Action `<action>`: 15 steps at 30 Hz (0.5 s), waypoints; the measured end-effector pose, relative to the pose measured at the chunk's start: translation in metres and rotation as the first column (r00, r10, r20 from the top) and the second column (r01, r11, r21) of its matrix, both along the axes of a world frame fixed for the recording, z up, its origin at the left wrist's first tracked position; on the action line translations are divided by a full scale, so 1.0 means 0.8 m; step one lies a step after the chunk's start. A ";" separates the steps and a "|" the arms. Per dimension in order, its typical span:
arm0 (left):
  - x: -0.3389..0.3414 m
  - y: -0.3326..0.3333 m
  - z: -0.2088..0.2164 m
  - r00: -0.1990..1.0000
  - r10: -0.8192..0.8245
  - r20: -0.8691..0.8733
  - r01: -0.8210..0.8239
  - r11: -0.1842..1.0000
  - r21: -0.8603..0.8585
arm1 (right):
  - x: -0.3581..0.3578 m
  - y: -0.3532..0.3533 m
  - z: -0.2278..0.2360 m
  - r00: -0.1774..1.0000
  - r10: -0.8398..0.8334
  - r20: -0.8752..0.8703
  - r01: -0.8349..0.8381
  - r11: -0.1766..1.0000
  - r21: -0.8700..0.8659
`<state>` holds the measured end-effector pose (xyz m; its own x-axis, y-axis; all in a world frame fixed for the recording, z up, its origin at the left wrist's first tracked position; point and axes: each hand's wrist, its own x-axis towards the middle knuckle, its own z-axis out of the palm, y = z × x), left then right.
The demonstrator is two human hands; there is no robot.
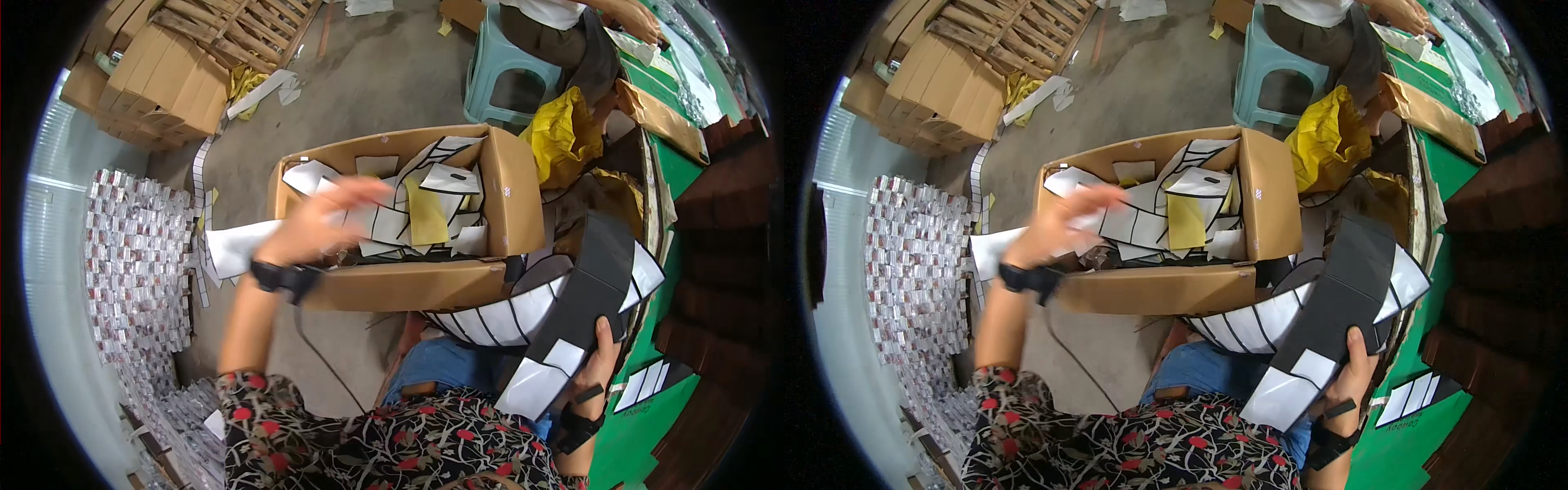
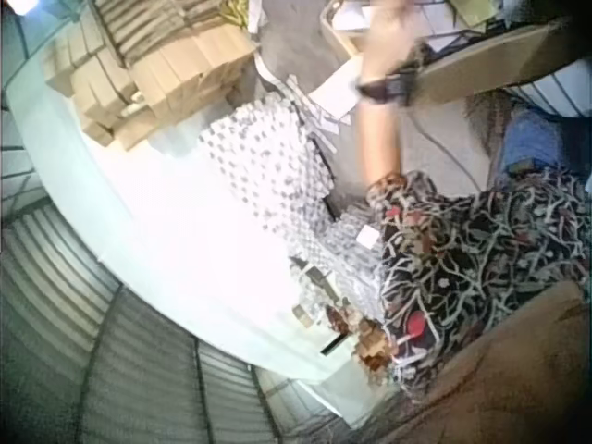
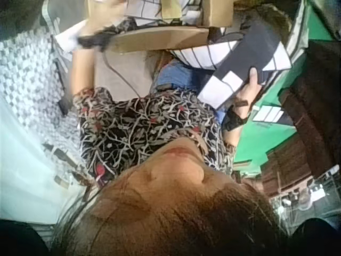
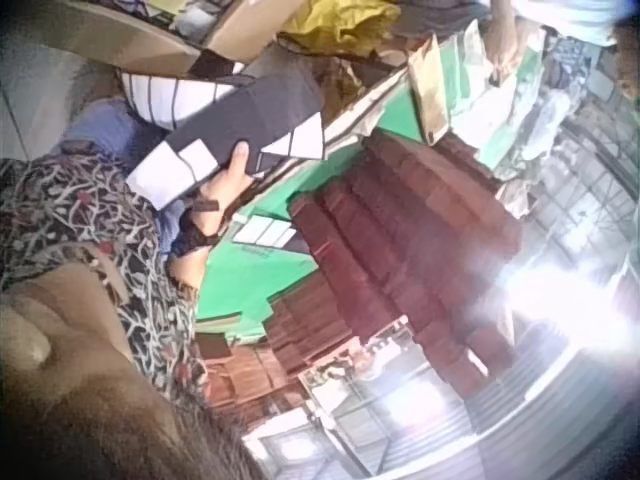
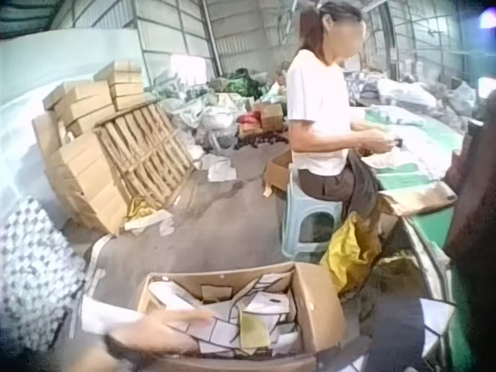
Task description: Sorting and organizing wood-patterned strips and black components on a workspace.
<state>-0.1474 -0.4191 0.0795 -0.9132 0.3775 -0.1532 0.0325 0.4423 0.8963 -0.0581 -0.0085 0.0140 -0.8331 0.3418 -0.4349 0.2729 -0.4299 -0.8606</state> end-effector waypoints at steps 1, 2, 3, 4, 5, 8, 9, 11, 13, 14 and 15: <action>-0.005 -0.046 0.014 0.967 0.242 0.081 -0.255 0.914 0.315 | 0.002 0.002 0.007 0.999 0.008 0.033 -0.006 0.998 -0.057; -0.005 -0.087 0.017 0.874 0.484 -0.036 -0.468 0.860 0.202 | 0.007 0.005 0.002 0.999 -0.018 0.048 0.019 1.000 -0.015; 0.013 -0.156 0.034 0.744 0.668 0.025 -0.611 0.664 0.431 | 0.007 0.006 0.002 0.998 -0.018 0.062 0.019 1.000 -0.003; 0.041 -0.231 0.047 0.591 0.806 -0.039 -0.656 0.508 0.559 | 0.006 0.002 0.003 0.998 -0.007 0.064 0.008 1.000 -0.011; 0.083 -0.329 0.064 0.538 0.843 -0.027 -0.577 0.391 0.717 | 0.003 -0.001 0.007 0.998 -0.009 0.065 0.009 1.000 -0.003; 0.238 -0.585 0.137 0.248 0.966 -0.067 -0.787 0.242 0.567 | -0.005 0.000 0.006 0.998 0.021 0.063 -0.022 1.000 0.013; 0.275 -0.623 0.150 -0.129 0.943 -0.306 -0.895 0.023 0.445 | -0.007 -0.004 0.007 0.997 0.044 0.060 -0.046 0.998 0.038; 0.331 -0.694 0.272 -0.279 0.859 -0.428 -0.839 -0.001 0.544 | -0.010 0.015 -0.003 0.997 0.027 0.067 -0.024 0.999 -0.043; 0.267 -0.695 0.457 -0.162 0.819 -0.551 -0.715 0.287 0.637 | 0.002 0.076 -0.031 0.993 -0.013 0.113 0.032 0.985 -0.170; 0.258 -0.689 0.445 -0.154 0.752 -0.641 -0.794 0.291 0.533 | 0.002 0.058 -0.017 0.995 -0.024 0.097 0.038 0.989 -0.141; 0.265 -0.673 0.427 -0.155 0.676 -0.721 -0.872 0.249 0.422 | -0.004 0.029 -0.005 0.995 0.008 0.101 0.002 0.995 -0.095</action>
